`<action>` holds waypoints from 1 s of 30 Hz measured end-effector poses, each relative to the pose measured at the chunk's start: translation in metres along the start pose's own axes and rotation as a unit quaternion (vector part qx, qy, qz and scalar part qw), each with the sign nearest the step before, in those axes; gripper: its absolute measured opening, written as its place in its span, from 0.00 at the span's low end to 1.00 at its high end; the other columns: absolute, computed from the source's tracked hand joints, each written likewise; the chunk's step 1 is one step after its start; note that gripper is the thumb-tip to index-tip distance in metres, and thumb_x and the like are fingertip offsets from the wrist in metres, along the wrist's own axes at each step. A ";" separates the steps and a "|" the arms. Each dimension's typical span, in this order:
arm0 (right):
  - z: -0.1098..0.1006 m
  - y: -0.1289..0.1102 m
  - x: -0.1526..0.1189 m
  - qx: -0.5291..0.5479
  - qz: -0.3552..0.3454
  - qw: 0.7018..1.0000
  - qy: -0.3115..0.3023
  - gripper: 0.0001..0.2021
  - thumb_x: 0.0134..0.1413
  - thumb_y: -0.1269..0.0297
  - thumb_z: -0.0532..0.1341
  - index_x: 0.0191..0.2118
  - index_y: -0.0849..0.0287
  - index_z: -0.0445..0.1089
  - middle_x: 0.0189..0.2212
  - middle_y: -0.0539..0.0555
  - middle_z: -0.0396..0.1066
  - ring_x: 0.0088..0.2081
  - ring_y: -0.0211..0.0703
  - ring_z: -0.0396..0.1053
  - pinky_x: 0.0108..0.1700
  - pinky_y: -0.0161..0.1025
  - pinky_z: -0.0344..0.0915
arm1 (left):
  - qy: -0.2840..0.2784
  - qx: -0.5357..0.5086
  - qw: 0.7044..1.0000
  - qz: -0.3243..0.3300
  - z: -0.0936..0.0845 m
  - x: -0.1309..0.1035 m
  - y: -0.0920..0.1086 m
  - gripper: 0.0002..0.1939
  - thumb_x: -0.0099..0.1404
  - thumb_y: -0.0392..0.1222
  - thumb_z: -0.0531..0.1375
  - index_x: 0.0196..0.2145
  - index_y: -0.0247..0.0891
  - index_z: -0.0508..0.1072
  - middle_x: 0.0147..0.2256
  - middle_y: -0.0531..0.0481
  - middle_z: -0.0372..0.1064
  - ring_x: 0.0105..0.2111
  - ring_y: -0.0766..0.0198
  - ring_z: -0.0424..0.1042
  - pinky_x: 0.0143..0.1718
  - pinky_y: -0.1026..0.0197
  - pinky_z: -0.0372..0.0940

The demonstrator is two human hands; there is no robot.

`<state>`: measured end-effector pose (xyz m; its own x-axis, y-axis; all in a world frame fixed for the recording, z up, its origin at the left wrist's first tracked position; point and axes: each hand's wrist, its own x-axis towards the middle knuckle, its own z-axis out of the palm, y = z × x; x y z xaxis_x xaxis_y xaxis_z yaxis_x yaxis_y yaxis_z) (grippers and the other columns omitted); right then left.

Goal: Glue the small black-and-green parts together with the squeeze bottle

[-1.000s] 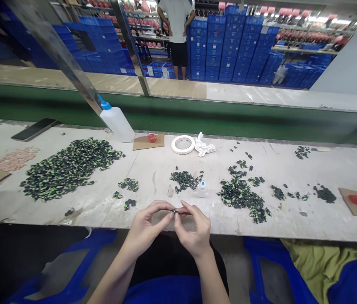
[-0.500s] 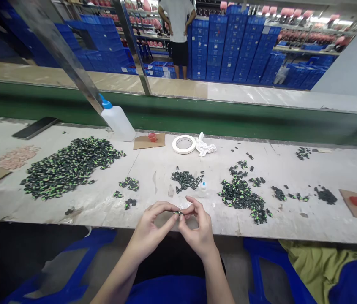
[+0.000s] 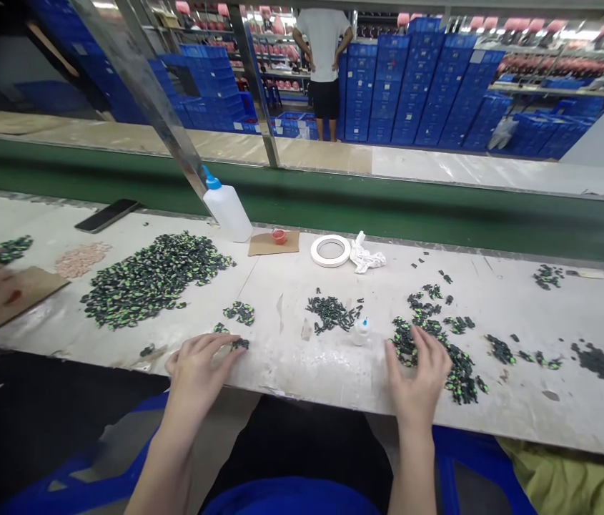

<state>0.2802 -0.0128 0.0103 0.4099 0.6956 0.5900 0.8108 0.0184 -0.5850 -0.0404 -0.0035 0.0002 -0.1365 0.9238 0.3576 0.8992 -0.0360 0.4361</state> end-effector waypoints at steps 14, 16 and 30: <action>0.027 -0.020 -0.012 0.214 0.146 0.952 -0.161 0.19 0.48 0.50 0.65 0.40 0.56 0.61 0.43 0.61 0.73 0.49 0.55 0.68 0.48 0.53 0.65 | -0.069 -0.112 0.979 0.157 0.010 0.026 0.010 0.09 0.61 0.35 0.60 0.28 0.47 0.78 0.30 0.49 0.78 0.41 0.50 0.70 0.42 0.49 0.52; 0.022 -0.024 -0.015 0.279 0.193 0.926 -0.165 0.19 0.45 0.53 0.67 0.37 0.56 0.60 0.36 0.57 0.74 0.39 0.50 0.72 0.42 0.47 0.68 | -0.084 -0.165 0.970 0.156 0.018 0.021 0.033 0.08 0.61 0.35 0.60 0.29 0.46 0.78 0.31 0.51 0.79 0.36 0.55 0.73 0.41 0.51 0.54; 0.022 -0.035 -0.024 0.416 0.308 0.853 -0.063 0.16 0.43 0.50 0.65 0.26 0.60 0.69 0.20 0.50 0.68 0.19 0.36 0.61 0.19 0.33 0.56 | -0.135 -0.304 0.939 0.089 0.044 0.002 0.066 0.06 0.60 0.37 0.62 0.34 0.45 0.79 0.36 0.50 0.80 0.39 0.57 0.76 0.45 0.51 0.63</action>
<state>0.2326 -0.0137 0.0045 0.5601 0.8284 -0.0052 -0.1404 0.0887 -0.9861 0.0366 0.0126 -0.0071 0.1776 0.9424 0.2833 0.4839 -0.3343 0.8088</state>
